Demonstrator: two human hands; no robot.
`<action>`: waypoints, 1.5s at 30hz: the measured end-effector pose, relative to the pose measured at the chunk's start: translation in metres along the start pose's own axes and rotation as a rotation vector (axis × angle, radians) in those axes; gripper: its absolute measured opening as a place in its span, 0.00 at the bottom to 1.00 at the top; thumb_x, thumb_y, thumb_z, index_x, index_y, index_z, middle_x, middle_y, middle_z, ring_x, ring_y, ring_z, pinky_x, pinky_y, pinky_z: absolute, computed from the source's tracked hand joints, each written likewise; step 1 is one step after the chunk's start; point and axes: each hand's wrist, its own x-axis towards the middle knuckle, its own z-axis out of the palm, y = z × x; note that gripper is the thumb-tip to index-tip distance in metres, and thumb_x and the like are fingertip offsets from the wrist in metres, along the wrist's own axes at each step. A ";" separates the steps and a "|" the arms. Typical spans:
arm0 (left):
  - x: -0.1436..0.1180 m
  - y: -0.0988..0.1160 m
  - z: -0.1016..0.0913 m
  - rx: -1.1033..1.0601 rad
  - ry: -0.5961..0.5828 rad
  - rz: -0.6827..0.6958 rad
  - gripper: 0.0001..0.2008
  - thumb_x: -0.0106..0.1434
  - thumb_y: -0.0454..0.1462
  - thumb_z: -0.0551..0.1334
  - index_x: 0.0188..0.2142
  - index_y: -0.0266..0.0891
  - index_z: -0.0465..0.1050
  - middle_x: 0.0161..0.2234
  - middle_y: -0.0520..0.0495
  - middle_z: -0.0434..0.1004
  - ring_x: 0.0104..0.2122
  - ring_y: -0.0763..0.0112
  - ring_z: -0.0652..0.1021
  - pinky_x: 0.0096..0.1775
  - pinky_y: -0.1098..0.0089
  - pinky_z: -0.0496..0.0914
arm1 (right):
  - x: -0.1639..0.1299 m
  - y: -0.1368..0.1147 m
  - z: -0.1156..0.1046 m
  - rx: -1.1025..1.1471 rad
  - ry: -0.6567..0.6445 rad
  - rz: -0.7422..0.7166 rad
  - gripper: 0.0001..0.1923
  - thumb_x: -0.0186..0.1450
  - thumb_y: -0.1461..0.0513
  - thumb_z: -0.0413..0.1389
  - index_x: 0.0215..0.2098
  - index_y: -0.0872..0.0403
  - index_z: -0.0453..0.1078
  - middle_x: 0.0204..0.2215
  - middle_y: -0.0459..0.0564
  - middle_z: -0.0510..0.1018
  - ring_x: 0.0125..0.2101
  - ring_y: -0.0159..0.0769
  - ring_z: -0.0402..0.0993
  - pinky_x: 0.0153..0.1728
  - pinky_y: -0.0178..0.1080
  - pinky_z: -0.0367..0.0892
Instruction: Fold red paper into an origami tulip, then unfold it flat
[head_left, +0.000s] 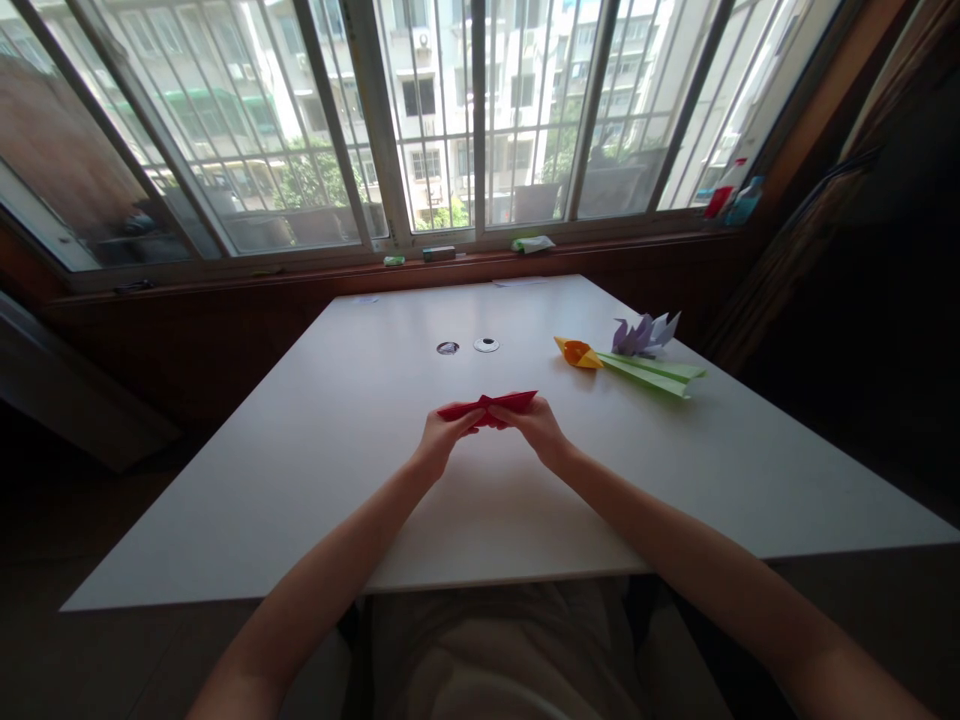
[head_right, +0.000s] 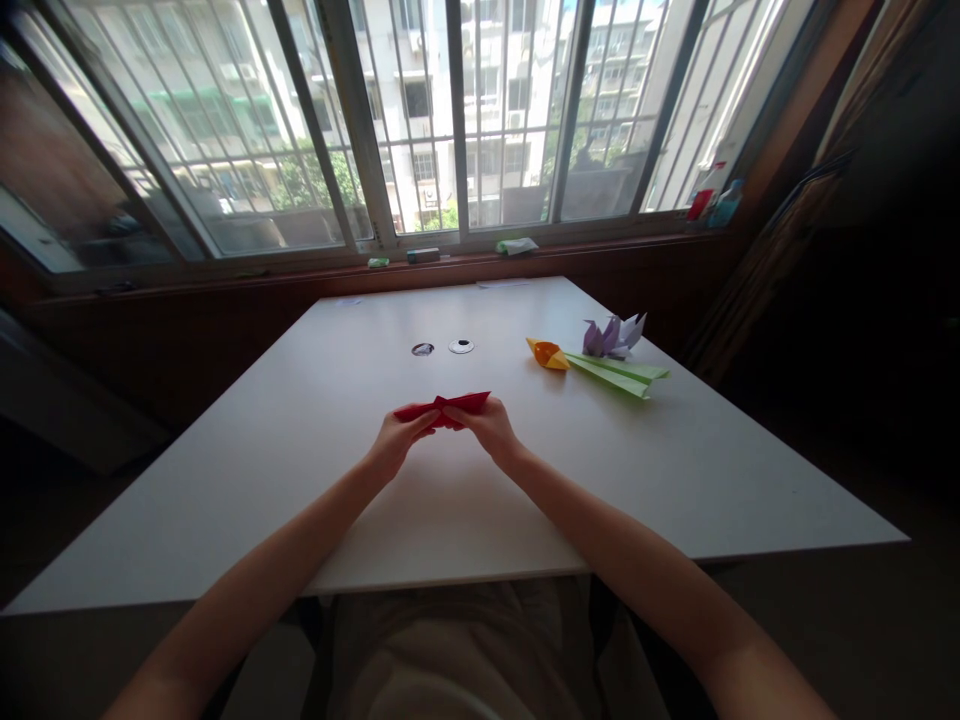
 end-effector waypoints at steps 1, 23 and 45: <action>-0.001 0.001 0.001 0.010 -0.008 0.000 0.14 0.45 0.42 0.66 0.31 0.36 0.75 0.29 0.44 0.77 0.32 0.66 0.75 0.36 0.66 0.65 | 0.000 0.000 0.000 -0.002 -0.007 -0.002 0.11 0.48 0.57 0.61 0.23 0.57 0.73 0.18 0.47 0.74 0.21 0.31 0.67 0.25 0.36 0.64; 0.001 -0.006 -0.003 0.046 0.043 0.013 0.15 0.44 0.42 0.65 0.32 0.38 0.75 0.30 0.44 0.76 0.34 0.64 0.74 0.35 0.67 0.63 | -0.002 0.000 0.002 0.051 -0.073 0.032 0.10 0.47 0.60 0.62 0.28 0.55 0.72 0.25 0.47 0.76 0.29 0.34 0.71 0.32 0.38 0.65; 0.002 -0.010 -0.002 -0.027 0.108 0.065 0.14 0.45 0.41 0.65 0.32 0.36 0.75 0.30 0.45 0.76 0.34 0.67 0.73 0.36 0.68 0.64 | -0.002 0.003 0.004 0.003 -0.020 -0.022 0.09 0.50 0.58 0.59 0.27 0.55 0.71 0.23 0.45 0.73 0.26 0.30 0.67 0.29 0.35 0.62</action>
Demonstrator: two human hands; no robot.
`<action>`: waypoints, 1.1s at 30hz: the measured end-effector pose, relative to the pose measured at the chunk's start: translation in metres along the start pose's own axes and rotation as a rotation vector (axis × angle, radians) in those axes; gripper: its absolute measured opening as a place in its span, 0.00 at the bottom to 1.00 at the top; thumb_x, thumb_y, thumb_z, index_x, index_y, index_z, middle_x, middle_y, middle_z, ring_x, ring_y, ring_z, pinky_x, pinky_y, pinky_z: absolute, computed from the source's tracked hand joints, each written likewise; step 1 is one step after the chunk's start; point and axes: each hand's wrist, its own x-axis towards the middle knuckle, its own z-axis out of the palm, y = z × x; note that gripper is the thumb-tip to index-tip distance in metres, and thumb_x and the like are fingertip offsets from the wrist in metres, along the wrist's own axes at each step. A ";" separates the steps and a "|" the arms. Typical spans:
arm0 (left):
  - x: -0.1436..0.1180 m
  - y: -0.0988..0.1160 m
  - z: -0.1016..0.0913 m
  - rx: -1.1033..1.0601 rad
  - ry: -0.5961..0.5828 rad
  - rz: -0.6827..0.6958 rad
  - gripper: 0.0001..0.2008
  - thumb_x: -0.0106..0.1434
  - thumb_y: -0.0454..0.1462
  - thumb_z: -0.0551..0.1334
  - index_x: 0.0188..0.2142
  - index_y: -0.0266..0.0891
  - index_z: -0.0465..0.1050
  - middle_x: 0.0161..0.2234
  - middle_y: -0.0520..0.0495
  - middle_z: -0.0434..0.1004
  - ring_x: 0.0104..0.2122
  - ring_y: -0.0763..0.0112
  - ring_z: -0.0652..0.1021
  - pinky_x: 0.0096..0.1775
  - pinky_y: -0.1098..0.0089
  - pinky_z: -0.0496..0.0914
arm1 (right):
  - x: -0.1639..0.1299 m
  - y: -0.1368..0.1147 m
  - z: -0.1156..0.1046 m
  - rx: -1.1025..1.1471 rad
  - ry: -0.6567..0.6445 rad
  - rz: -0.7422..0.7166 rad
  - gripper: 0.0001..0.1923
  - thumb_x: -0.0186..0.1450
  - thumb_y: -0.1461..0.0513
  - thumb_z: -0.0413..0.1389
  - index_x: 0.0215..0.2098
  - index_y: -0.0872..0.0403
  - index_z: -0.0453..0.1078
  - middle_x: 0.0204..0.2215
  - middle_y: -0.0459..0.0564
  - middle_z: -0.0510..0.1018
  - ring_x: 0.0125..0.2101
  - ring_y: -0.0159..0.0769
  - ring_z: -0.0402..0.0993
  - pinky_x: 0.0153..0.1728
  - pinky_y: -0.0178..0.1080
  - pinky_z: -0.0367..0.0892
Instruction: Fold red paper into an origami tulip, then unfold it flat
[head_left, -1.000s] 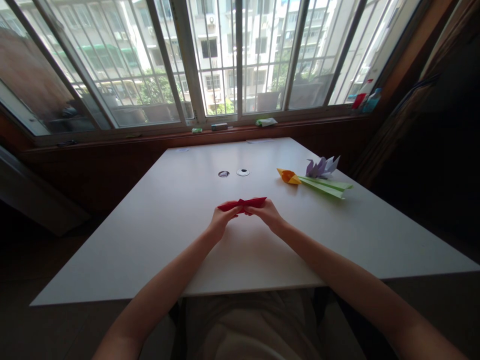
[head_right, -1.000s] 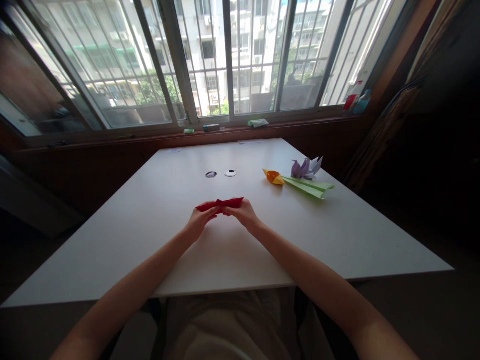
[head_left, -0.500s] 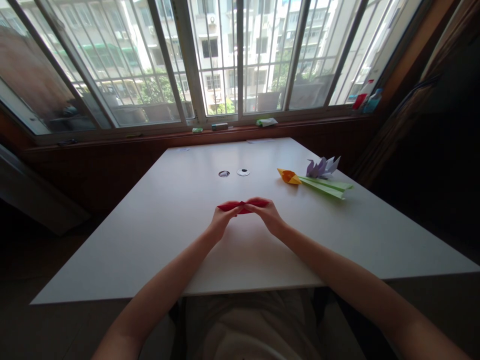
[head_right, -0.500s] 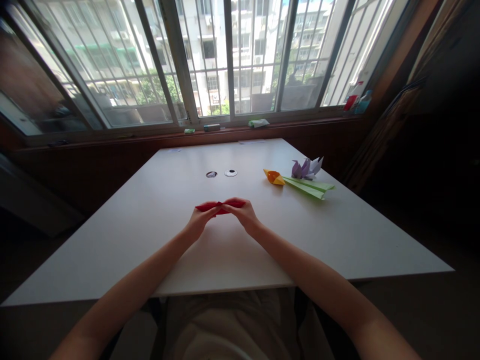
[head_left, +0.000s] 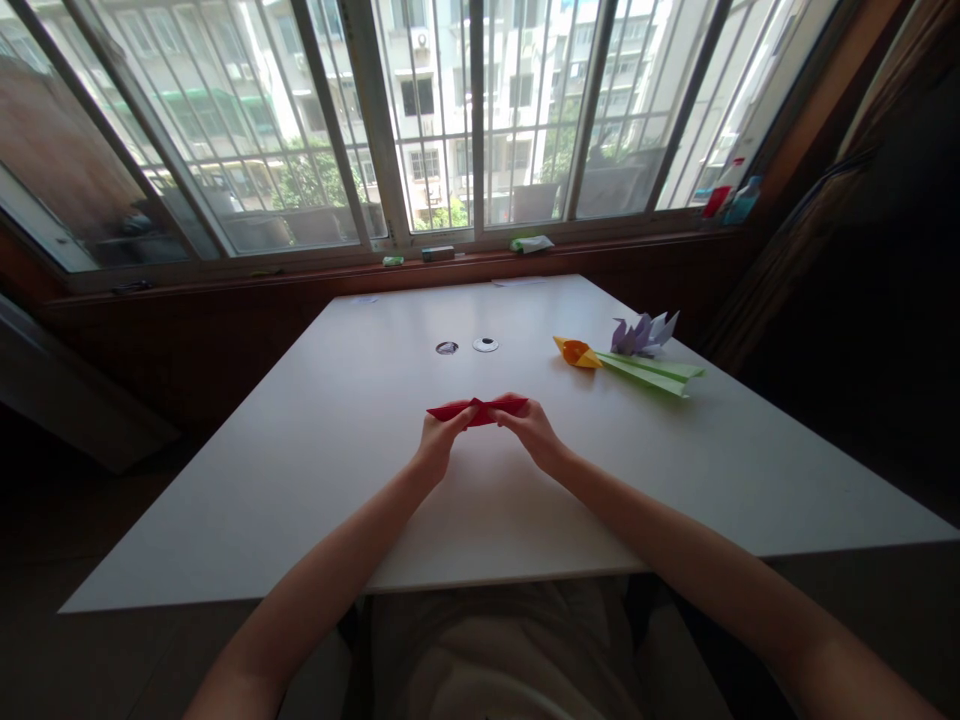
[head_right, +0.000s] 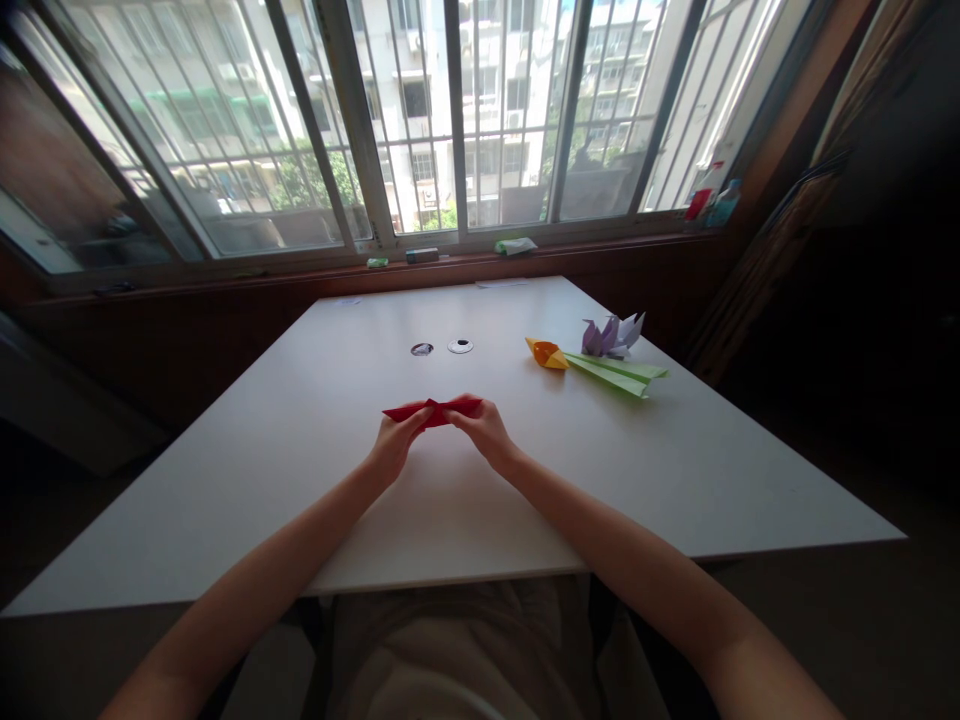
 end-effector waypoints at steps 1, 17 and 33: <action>0.000 0.000 0.000 0.004 -0.002 -0.006 0.15 0.45 0.41 0.65 0.32 0.36 0.74 0.31 0.45 0.76 0.34 0.67 0.73 0.35 0.68 0.64 | 0.000 0.001 0.000 -0.015 0.000 -0.002 0.10 0.50 0.58 0.59 0.28 0.55 0.71 0.24 0.45 0.73 0.26 0.30 0.67 0.29 0.35 0.62; 0.000 0.003 0.001 -0.064 -0.037 -0.017 0.14 0.44 0.39 0.66 0.31 0.34 0.75 0.29 0.44 0.76 0.34 0.64 0.74 0.38 0.64 0.66 | -0.001 -0.004 0.001 -0.018 0.007 0.016 0.12 0.50 0.53 0.58 0.25 0.54 0.70 0.21 0.44 0.71 0.25 0.30 0.65 0.29 0.36 0.61; 0.010 0.000 0.001 -0.100 0.066 -0.113 0.19 0.49 0.49 0.60 0.30 0.34 0.73 0.32 0.42 0.76 0.34 0.65 0.74 0.32 0.69 0.66 | 0.009 0.007 -0.006 0.031 0.240 0.071 0.22 0.52 0.45 0.51 0.23 0.56 0.69 0.21 0.50 0.73 0.24 0.34 0.67 0.24 0.36 0.61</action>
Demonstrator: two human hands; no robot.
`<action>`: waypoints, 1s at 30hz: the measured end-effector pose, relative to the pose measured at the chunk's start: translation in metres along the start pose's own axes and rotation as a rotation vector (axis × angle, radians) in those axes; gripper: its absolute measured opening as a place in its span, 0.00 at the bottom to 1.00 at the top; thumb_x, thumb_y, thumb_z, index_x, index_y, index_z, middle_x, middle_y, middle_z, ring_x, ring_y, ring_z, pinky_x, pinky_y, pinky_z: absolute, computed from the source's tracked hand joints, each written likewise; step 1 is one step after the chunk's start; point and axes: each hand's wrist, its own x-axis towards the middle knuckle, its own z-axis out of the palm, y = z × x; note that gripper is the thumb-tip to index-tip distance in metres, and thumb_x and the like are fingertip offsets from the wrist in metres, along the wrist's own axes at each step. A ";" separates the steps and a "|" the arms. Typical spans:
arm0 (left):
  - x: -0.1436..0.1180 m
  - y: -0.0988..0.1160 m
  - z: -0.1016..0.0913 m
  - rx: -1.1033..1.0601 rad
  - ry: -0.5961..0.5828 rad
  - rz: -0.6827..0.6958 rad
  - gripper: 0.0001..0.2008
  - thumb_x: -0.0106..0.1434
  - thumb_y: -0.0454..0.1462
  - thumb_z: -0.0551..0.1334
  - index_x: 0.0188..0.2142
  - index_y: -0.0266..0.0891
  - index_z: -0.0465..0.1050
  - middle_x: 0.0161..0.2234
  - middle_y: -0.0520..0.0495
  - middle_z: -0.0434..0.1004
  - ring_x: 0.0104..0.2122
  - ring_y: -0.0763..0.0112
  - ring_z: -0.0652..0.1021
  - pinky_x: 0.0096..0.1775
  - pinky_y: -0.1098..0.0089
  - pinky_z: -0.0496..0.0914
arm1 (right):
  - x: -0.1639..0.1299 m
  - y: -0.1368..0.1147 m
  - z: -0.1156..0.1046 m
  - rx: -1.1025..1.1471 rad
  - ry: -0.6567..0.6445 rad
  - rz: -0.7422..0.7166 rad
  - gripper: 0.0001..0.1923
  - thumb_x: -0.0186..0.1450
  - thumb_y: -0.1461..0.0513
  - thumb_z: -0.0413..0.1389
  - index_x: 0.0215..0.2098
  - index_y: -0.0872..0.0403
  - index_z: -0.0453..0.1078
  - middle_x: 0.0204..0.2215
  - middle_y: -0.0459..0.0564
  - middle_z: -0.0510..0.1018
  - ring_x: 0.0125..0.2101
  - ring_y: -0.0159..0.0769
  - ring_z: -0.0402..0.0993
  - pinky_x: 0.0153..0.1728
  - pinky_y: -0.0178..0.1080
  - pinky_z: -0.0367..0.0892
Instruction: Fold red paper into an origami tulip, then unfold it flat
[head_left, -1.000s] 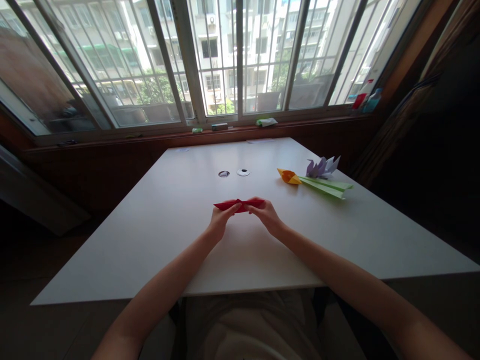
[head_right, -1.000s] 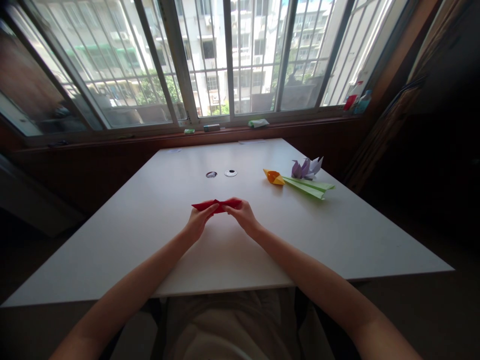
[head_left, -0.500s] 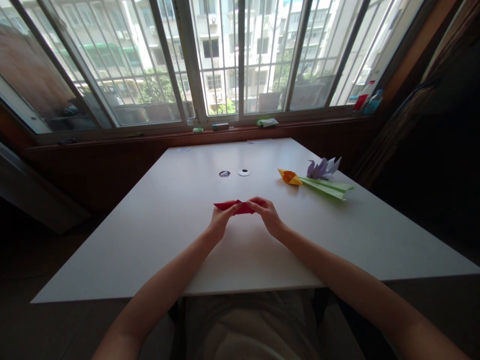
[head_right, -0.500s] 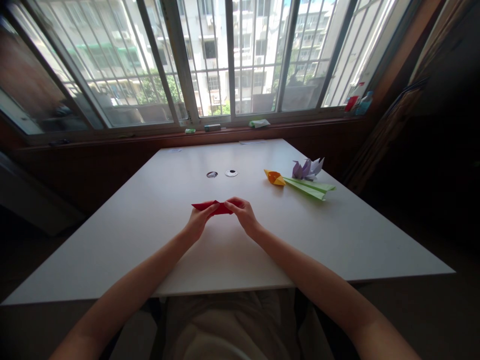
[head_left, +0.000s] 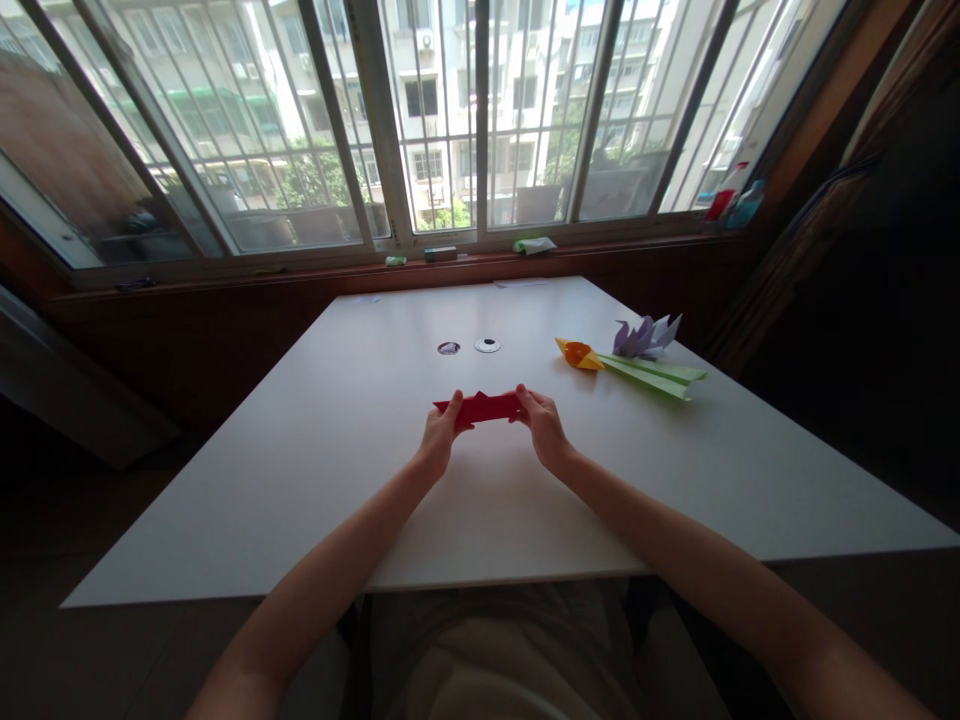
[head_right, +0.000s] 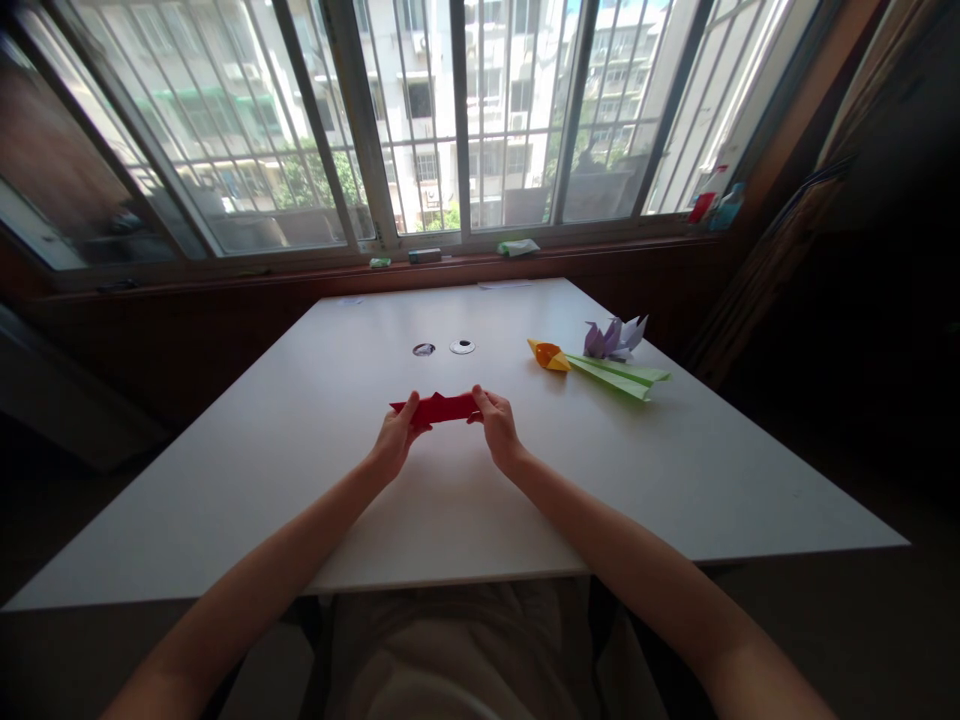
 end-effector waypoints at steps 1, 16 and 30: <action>0.001 -0.001 0.000 -0.015 0.011 -0.008 0.20 0.49 0.50 0.60 0.30 0.34 0.73 0.32 0.42 0.76 0.34 0.65 0.74 0.31 0.70 0.66 | 0.000 0.000 0.000 0.006 0.001 -0.001 0.22 0.52 0.45 0.51 0.23 0.56 0.70 0.21 0.50 0.73 0.24 0.34 0.68 0.24 0.36 0.61; -0.009 0.007 -0.002 0.202 -0.092 0.128 0.15 0.45 0.43 0.65 0.33 0.38 0.75 0.32 0.43 0.77 0.33 0.65 0.73 0.33 0.68 0.64 | -0.004 -0.006 -0.001 -0.048 -0.161 -0.017 0.15 0.49 0.52 0.59 0.29 0.55 0.73 0.26 0.50 0.76 0.28 0.34 0.69 0.25 0.34 0.62; -0.008 0.001 -0.003 0.149 -0.139 0.069 0.15 0.41 0.40 0.67 0.30 0.34 0.76 0.27 0.44 0.76 0.30 0.67 0.74 0.38 0.64 0.66 | -0.007 -0.007 0.001 -0.062 -0.254 -0.028 0.12 0.46 0.59 0.62 0.29 0.57 0.74 0.23 0.48 0.76 0.26 0.33 0.68 0.28 0.37 0.63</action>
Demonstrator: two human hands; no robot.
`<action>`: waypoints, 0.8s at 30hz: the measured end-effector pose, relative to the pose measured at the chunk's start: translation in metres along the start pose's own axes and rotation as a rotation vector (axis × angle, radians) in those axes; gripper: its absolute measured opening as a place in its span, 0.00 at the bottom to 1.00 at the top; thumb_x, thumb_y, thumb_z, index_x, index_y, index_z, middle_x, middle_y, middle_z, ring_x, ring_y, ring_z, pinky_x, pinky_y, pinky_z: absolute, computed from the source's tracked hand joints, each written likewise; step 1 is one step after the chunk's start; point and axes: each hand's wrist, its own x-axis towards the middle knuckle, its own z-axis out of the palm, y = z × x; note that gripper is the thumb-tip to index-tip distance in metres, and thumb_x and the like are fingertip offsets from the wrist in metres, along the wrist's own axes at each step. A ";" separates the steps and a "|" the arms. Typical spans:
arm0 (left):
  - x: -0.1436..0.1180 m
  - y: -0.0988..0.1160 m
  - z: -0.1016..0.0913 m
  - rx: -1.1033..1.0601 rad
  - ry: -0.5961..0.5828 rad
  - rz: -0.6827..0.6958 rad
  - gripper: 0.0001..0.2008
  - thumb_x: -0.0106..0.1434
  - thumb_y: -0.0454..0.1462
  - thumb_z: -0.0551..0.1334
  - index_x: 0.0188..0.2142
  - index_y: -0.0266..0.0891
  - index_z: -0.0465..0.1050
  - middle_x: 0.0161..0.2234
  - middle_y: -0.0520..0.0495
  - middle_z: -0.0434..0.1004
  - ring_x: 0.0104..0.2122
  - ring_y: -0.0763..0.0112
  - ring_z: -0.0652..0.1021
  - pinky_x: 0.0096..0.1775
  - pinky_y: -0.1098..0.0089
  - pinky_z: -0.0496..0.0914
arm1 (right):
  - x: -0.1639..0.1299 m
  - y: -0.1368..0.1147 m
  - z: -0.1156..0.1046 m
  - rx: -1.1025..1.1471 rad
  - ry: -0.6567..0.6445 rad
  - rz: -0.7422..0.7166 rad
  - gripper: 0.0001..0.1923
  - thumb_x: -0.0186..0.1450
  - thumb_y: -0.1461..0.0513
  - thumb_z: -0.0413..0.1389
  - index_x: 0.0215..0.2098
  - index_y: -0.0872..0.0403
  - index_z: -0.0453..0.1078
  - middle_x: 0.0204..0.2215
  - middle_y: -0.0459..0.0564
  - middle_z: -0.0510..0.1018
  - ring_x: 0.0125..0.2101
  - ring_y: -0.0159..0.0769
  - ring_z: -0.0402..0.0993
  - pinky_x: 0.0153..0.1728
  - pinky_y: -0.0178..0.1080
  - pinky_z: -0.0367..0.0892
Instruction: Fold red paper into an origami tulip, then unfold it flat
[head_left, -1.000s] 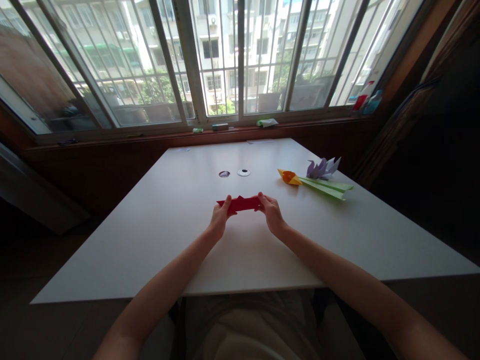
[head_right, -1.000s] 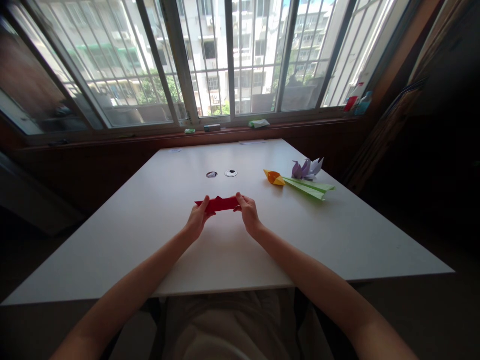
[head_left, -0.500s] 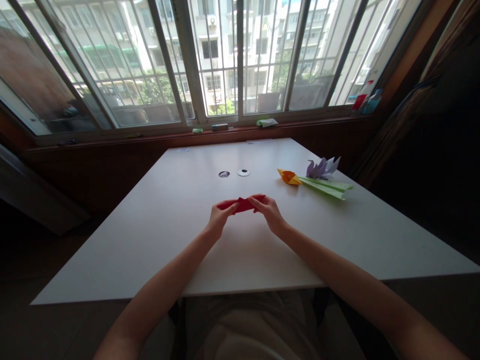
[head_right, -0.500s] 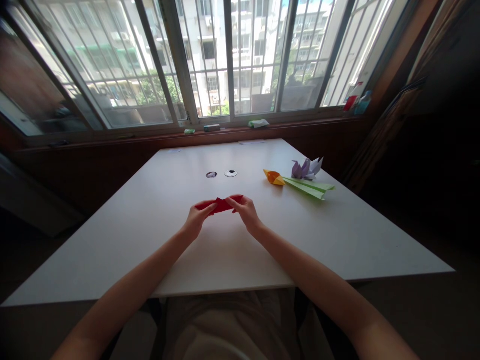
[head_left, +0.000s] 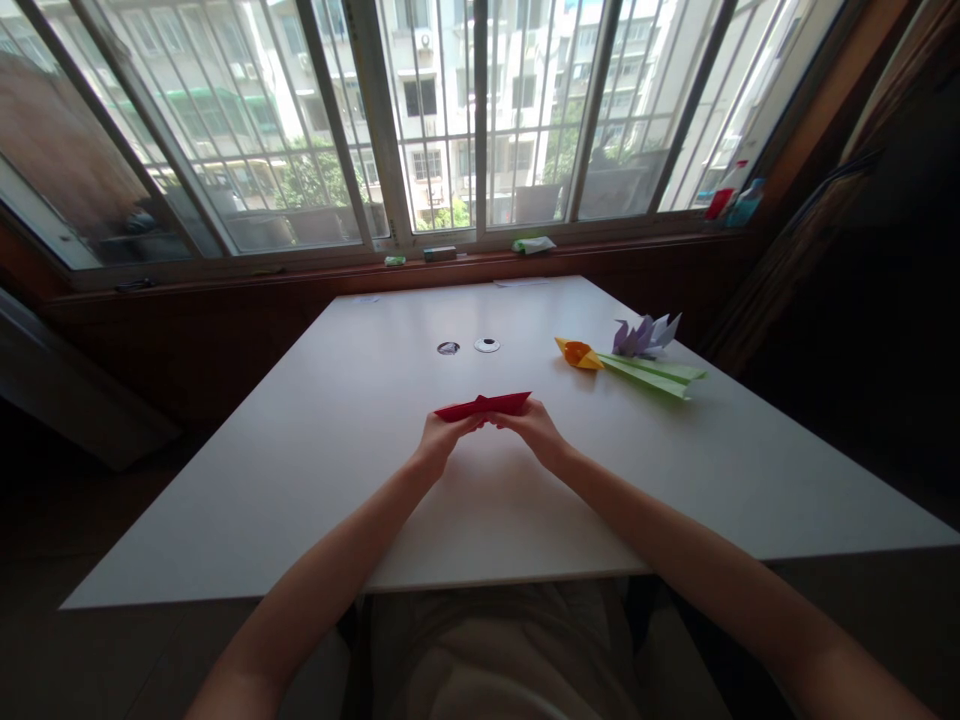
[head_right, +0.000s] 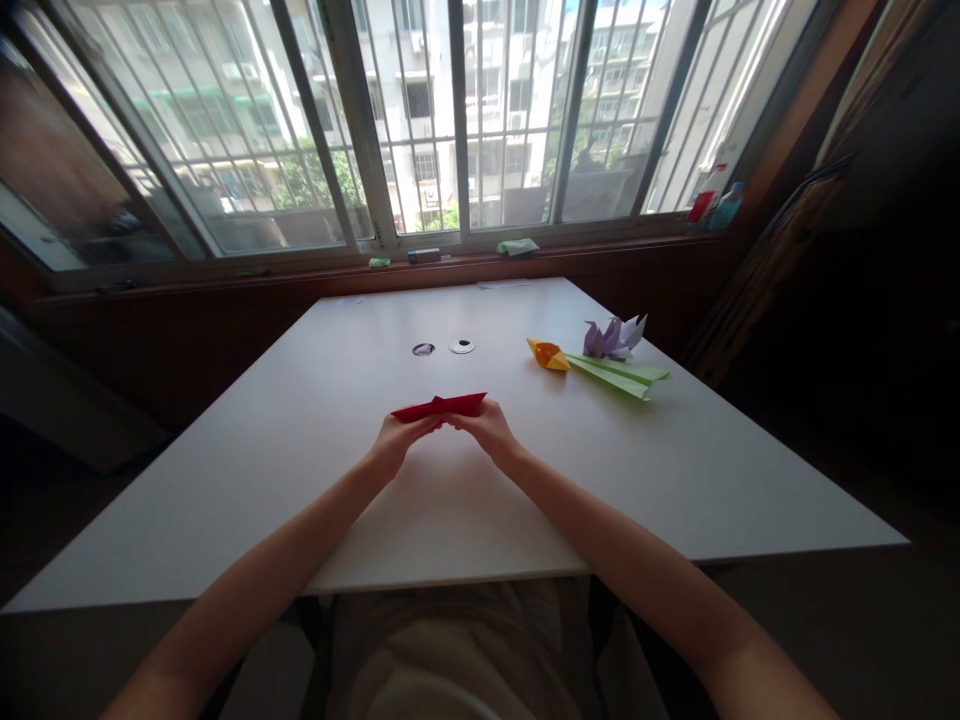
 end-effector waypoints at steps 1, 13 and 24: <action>0.001 -0.001 0.000 -0.010 -0.010 0.003 0.15 0.41 0.40 0.67 0.30 0.34 0.76 0.27 0.44 0.76 0.30 0.68 0.74 0.38 0.64 0.66 | 0.000 0.001 0.000 0.003 -0.004 0.001 0.12 0.46 0.59 0.62 0.28 0.57 0.74 0.23 0.48 0.76 0.26 0.33 0.68 0.28 0.37 0.63; 0.001 0.000 -0.001 0.000 -0.041 0.007 0.15 0.40 0.38 0.68 0.31 0.34 0.75 0.26 0.45 0.76 0.28 0.69 0.73 0.36 0.66 0.67 | 0.001 0.001 -0.001 0.032 0.022 -0.018 0.12 0.47 0.60 0.61 0.30 0.57 0.74 0.23 0.48 0.75 0.25 0.32 0.67 0.29 0.38 0.63; 0.003 0.000 -0.003 -0.024 -0.007 0.034 0.15 0.41 0.36 0.68 0.31 0.34 0.75 0.26 0.46 0.76 0.28 0.71 0.73 0.34 0.67 0.67 | 0.001 0.004 0.001 0.052 -0.032 -0.005 0.13 0.47 0.60 0.61 0.32 0.56 0.73 0.26 0.48 0.75 0.27 0.32 0.67 0.30 0.38 0.62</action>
